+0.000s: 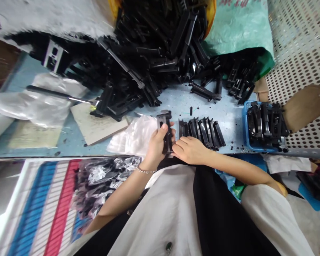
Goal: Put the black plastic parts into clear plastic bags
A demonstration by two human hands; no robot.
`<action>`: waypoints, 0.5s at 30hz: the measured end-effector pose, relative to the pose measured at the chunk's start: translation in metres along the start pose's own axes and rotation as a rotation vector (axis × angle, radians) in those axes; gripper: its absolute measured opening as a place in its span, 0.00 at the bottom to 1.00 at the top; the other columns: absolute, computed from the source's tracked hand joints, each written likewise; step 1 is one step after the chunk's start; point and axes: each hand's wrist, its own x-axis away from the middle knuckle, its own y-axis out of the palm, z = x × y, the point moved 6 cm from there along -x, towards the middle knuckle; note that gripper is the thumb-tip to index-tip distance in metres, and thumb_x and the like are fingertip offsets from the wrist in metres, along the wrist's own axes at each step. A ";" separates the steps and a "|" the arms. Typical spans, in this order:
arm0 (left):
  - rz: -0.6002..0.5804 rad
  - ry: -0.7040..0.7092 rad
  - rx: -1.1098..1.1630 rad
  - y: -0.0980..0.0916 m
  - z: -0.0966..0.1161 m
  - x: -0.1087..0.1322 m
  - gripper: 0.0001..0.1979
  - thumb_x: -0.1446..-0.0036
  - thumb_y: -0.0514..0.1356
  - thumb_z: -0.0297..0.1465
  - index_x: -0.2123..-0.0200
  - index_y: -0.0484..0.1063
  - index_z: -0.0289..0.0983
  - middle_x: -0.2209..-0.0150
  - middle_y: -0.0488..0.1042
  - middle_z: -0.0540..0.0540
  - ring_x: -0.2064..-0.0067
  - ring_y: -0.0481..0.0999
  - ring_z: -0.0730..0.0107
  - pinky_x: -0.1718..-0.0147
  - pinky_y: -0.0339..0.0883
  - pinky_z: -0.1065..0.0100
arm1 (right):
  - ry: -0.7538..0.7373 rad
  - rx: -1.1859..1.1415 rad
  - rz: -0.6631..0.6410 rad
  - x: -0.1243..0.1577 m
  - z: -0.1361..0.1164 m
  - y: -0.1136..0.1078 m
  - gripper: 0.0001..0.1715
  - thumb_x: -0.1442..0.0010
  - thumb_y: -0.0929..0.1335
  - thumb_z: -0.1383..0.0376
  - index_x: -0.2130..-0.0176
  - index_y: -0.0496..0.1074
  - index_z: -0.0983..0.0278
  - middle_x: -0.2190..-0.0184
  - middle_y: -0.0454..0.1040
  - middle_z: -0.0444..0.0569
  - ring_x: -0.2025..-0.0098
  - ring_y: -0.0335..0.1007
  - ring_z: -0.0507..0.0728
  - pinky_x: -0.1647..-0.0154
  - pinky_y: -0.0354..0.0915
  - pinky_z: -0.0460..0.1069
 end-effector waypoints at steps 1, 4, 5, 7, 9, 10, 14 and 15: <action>0.037 0.033 -0.033 -0.007 -0.002 0.004 0.27 0.47 0.68 0.54 0.55 0.71 0.38 0.74 0.71 0.54 0.78 0.68 0.78 0.80 0.62 0.75 | -0.014 0.007 -0.009 0.002 -0.001 0.002 0.19 0.26 0.62 0.57 0.63 0.75 0.63 0.68 0.75 0.52 0.65 0.69 0.59 0.64 0.66 0.53; -0.034 -0.106 -0.186 -0.028 -0.015 0.018 0.33 0.44 0.57 0.63 0.58 0.73 0.38 0.81 0.70 0.52 0.82 0.68 0.73 0.84 0.60 0.73 | -0.067 -0.001 -0.003 0.005 -0.005 -0.006 0.14 0.27 0.63 0.59 0.57 0.76 0.62 0.64 0.77 0.52 0.60 0.72 0.59 0.59 0.70 0.54; -0.111 -0.217 -0.228 -0.033 -0.021 0.025 0.37 0.44 0.52 0.66 0.59 0.75 0.37 0.83 0.70 0.50 0.83 0.69 0.71 0.86 0.59 0.72 | -0.075 -0.011 0.012 0.004 -0.006 -0.011 0.13 0.27 0.64 0.60 0.52 0.76 0.61 0.58 0.78 0.53 0.54 0.73 0.60 0.53 0.72 0.56; -0.249 -0.417 -0.249 -0.043 -0.028 0.043 0.44 0.45 0.45 0.69 0.59 0.77 0.36 0.84 0.71 0.46 0.85 0.69 0.68 0.87 0.58 0.71 | -0.090 -0.045 0.034 0.001 -0.009 -0.020 0.17 0.28 0.64 0.64 0.42 0.72 0.58 0.46 0.76 0.54 0.42 0.70 0.63 0.42 0.69 0.61; -0.358 -0.548 -0.213 -0.050 -0.030 0.058 0.46 0.44 0.42 0.70 0.59 0.79 0.35 0.82 0.74 0.43 0.85 0.70 0.66 0.87 0.59 0.70 | -0.120 -0.095 0.014 -0.001 -0.011 -0.021 0.21 0.28 0.62 0.69 0.39 0.69 0.59 0.43 0.75 0.55 0.40 0.70 0.62 0.39 0.68 0.62; -0.406 -0.582 -0.197 -0.052 -0.031 0.063 0.47 0.44 0.41 0.69 0.58 0.79 0.35 0.80 0.77 0.40 0.83 0.73 0.65 0.86 0.61 0.69 | -0.130 -0.123 -0.010 -0.002 -0.012 -0.018 0.21 0.28 0.61 0.70 0.40 0.70 0.61 0.45 0.76 0.55 0.43 0.73 0.62 0.41 0.71 0.61; -0.278 -0.268 -0.337 -0.070 -0.020 0.040 0.39 0.40 0.47 0.65 0.56 0.78 0.36 0.66 0.81 0.38 0.67 0.81 0.59 0.70 0.74 0.64 | 0.046 -0.304 -0.112 0.003 0.004 -0.001 0.17 0.32 0.68 0.61 0.46 0.74 0.63 0.52 0.80 0.56 0.55 0.80 0.63 0.53 0.76 0.58; -0.139 -0.092 -0.424 -0.077 -0.013 0.027 0.34 0.40 0.53 0.62 0.58 0.78 0.37 0.64 0.81 0.39 0.62 0.81 0.58 0.65 0.75 0.62 | 0.152 -0.398 -0.110 0.006 0.013 0.004 0.20 0.35 0.71 0.58 0.46 0.74 0.62 0.52 0.80 0.56 0.55 0.80 0.63 0.54 0.76 0.58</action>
